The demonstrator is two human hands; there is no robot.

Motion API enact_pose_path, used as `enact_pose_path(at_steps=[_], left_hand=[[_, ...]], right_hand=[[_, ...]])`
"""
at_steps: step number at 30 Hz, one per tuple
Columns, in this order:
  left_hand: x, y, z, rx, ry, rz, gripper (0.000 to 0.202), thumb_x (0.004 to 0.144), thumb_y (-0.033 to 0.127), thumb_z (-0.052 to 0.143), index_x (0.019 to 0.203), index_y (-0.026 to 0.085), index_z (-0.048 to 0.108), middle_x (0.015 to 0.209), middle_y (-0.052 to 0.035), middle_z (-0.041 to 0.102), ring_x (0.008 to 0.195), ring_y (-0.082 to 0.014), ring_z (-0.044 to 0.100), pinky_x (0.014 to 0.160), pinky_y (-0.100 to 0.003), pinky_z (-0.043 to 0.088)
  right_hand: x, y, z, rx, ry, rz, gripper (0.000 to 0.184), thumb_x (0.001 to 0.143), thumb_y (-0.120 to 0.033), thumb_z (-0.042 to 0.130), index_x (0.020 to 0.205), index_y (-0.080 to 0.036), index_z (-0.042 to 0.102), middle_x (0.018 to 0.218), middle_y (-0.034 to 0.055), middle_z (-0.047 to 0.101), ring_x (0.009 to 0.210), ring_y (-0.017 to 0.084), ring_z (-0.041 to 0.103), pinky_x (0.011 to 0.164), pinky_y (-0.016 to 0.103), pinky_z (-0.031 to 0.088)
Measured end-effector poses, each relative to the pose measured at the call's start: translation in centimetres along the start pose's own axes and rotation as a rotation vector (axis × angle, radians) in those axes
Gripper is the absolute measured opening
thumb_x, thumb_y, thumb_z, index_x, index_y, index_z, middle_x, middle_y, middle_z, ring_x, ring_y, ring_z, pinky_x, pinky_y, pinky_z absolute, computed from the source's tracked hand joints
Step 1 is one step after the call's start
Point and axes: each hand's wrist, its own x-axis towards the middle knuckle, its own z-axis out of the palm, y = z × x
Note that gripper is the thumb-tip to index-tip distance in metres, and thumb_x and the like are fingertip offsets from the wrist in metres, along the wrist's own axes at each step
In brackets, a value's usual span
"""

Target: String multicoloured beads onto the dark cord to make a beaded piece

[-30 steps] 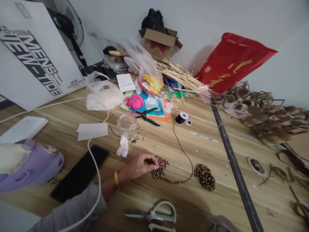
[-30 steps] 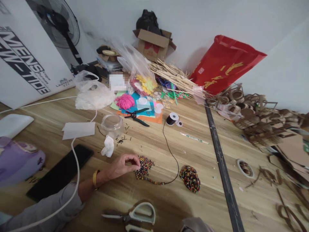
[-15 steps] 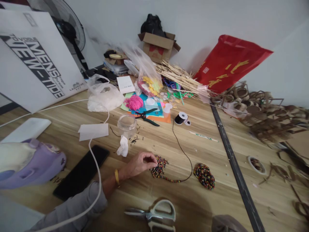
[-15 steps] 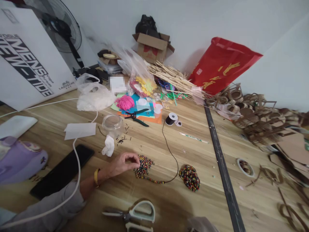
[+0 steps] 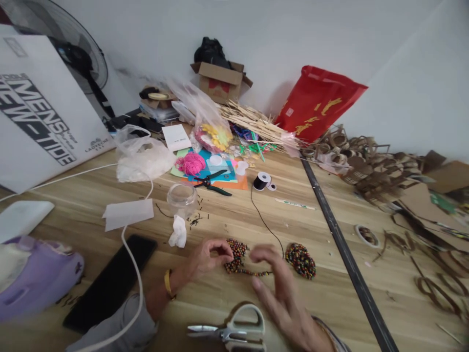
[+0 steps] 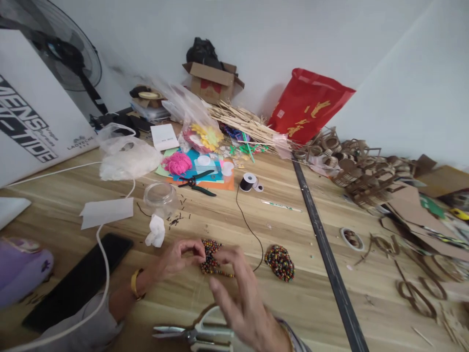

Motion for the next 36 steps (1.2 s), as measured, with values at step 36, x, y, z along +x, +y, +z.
enact_pose_path(at_steps=[36], left_hand=[[0.1,0.0,0.7,0.591,-0.143,0.220,0.012,0.078,0.007,0.060,0.072,0.015,0.066,0.074,-0.0052,0.068,0.071,-0.0177,0.063,0.068,-0.026,0.049]], right_hand=[[1.3,6.4,3.4,-0.051,0.074,0.060,0.005,0.084,-0.019,0.062,0.080,-0.017,0.065,0.066,-0.0016,0.058,0.058,0.011,0.051,0.053,0.019,0.037]])
